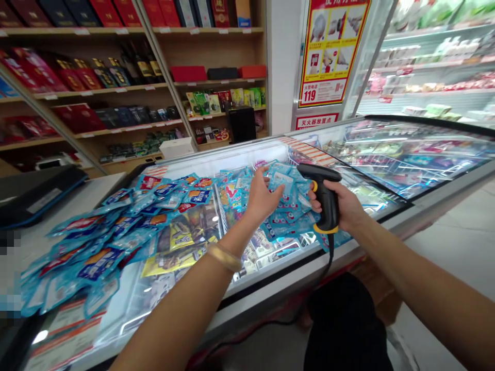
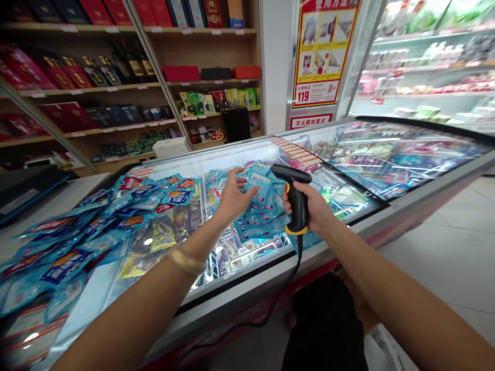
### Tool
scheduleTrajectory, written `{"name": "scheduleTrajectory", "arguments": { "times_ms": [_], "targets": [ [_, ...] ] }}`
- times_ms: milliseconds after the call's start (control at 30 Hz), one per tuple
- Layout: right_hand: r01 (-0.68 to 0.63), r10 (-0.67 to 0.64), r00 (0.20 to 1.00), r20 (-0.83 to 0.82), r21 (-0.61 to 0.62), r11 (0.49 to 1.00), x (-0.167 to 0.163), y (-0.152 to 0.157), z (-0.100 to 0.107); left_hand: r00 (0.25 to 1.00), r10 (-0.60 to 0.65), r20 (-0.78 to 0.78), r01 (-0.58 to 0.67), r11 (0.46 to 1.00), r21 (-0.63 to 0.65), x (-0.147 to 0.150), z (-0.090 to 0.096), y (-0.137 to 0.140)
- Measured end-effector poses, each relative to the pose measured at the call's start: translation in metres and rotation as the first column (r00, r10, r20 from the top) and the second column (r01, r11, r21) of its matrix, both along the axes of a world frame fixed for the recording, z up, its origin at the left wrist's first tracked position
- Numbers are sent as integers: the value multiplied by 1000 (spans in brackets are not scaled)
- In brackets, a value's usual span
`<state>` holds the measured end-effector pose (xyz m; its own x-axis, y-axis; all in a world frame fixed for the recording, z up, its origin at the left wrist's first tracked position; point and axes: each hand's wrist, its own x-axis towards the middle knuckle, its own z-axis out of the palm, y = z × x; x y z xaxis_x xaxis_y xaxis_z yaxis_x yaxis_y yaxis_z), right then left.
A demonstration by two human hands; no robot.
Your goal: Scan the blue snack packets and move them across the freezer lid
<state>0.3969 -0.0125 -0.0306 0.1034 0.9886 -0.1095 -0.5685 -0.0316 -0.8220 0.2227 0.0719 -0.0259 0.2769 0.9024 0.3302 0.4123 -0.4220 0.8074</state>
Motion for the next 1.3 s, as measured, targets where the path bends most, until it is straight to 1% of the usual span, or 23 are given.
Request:
{"name": "scheduleTrajectory", "arguments": {
  "times_ms": [67,100,133,200,267,367,500,633,733,867,1000,1100,1200,1267,1300],
  "targets": [
    [-3,3,1000,-3,-29,1000,6,1,-10,979,53,-198,-28,991,127,3,-8,-10],
    [-12,12,1000,-9,-33,999,8,1,-14,949,63,-308,-6,983,181,3,-13,-16],
    [-21,21,1000,-16,-29,999,9,2,-18,911,58,-408,31,977,209,1,-18,-22],
    [-38,37,999,-24,-12,999,9,4,-23,836,38,-547,94,973,211,-1,-27,-31],
    [-53,53,998,-17,-6,999,9,7,-25,791,35,-610,112,973,202,-2,-34,-34],
    [-65,65,998,-2,2,998,9,13,-25,769,46,-638,114,972,208,1,-36,-29],
    [-57,57,998,-3,33,998,10,26,-23,762,44,-646,100,978,185,6,-31,-17],
    [-31,31,999,8,38,999,11,40,-22,759,56,-649,75,982,172,9,-30,-6],
    [-30,30,999,23,38,999,11,44,-21,770,49,-636,81,982,173,9,-30,-2],
    [-27,26,999,31,43,999,13,39,-14,810,27,-586,103,977,186,1,-26,-7],
    [-21,15,998,64,90,996,12,32,-1,850,64,-524,79,966,246,-27,-17,-14],
    [-82,67,992,107,137,987,-3,30,10,877,164,-453,7,936,352,-65,-13,-11],
    [-183,160,977,142,166,969,-37,32,16,887,289,-361,-113,892,437,-116,-11,-2],
    [-256,238,963,127,148,955,-68,34,17,868,371,-331,-208,875,436,-153,-7,2],
    [-293,281,954,107,127,948,-85,36,16,842,421,-338,-264,867,422,-171,-4,3]
  ]
}}
